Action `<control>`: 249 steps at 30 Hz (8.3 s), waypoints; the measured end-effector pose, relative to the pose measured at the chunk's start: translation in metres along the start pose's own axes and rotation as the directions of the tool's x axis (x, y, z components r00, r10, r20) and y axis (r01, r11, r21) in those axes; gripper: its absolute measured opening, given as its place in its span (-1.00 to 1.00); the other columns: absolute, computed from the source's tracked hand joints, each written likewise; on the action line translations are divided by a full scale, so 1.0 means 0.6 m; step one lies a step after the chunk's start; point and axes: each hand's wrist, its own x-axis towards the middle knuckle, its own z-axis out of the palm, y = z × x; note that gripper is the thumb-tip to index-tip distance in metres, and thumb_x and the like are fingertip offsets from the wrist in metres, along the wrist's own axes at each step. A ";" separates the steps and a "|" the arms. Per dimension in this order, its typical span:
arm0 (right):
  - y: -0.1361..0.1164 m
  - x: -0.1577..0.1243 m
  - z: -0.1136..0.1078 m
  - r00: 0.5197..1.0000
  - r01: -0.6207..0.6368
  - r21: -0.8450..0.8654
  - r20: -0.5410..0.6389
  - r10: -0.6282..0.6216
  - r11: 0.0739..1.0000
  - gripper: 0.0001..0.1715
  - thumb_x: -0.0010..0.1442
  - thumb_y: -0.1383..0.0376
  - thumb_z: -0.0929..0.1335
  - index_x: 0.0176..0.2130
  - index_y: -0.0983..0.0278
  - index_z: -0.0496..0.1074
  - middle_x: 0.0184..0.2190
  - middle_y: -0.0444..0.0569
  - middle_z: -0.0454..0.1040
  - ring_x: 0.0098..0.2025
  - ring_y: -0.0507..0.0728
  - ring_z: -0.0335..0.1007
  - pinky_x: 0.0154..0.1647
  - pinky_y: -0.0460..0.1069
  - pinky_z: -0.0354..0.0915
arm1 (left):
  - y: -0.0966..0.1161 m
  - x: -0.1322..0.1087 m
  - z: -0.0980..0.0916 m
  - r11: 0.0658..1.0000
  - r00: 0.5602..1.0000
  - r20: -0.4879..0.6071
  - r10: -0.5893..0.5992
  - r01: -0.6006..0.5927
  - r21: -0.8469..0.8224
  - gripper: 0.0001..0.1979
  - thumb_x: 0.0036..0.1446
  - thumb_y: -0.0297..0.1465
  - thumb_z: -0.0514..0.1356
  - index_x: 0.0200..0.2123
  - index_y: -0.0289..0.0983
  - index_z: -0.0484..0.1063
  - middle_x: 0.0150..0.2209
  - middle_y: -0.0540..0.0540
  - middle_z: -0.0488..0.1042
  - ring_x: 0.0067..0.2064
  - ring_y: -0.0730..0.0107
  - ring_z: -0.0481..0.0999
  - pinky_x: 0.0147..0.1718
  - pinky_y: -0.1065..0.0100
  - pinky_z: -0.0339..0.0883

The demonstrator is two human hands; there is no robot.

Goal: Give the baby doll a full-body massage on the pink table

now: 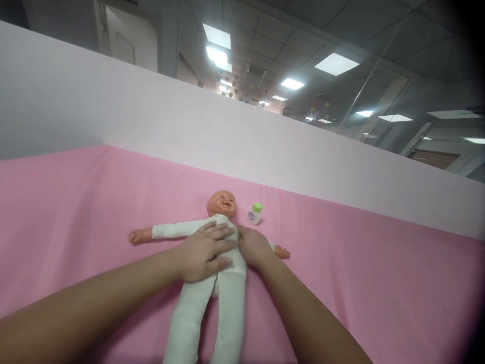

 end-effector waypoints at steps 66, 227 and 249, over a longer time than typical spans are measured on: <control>0.182 0.021 -0.024 0.842 -0.491 0.112 -0.194 0.503 0.864 -0.21 0.34 -0.17 0.22 0.27 0.28 0.36 0.16 0.25 0.49 0.20 0.39 0.39 0.10 0.18 0.29 | -0.242 -0.063 -0.053 0.486 0.547 -0.453 -0.704 0.836 0.255 -0.40 0.20 0.08 0.05 0.02 -0.20 0.58 0.29 -0.41 0.37 0.43 -0.43 -0.01 0.28 -0.41 -0.59; 0.222 0.026 0.013 0.948 -0.044 0.994 0.010 0.317 0.100 -0.63 0.05 0.21 0.56 -0.14 0.20 0.51 -0.30 -0.07 0.57 -0.56 -0.07 0.24 -0.62 -0.16 0.22 | -0.295 -0.101 -0.070 0.153 0.308 -0.034 -0.951 0.372 -0.916 -0.50 -0.27 -0.45 0.33 -0.12 -0.30 0.58 -0.47 -0.07 0.52 -0.59 0.44 0.35 -0.61 0.40 0.23; 0.217 0.034 0.021 0.953 -0.078 0.971 0.006 0.304 0.226 -0.50 0.14 -0.08 0.49 -0.39 0.20 0.29 -0.67 -0.30 0.18 -0.68 -0.08 -0.05 -0.69 -0.14 -0.11 | -0.312 -0.105 -0.058 0.237 0.313 -0.104 -0.944 0.423 -0.874 -0.71 -0.14 -0.24 0.39 -0.35 -0.26 0.52 -0.40 -0.10 0.60 -0.64 0.51 0.28 -0.71 0.44 0.10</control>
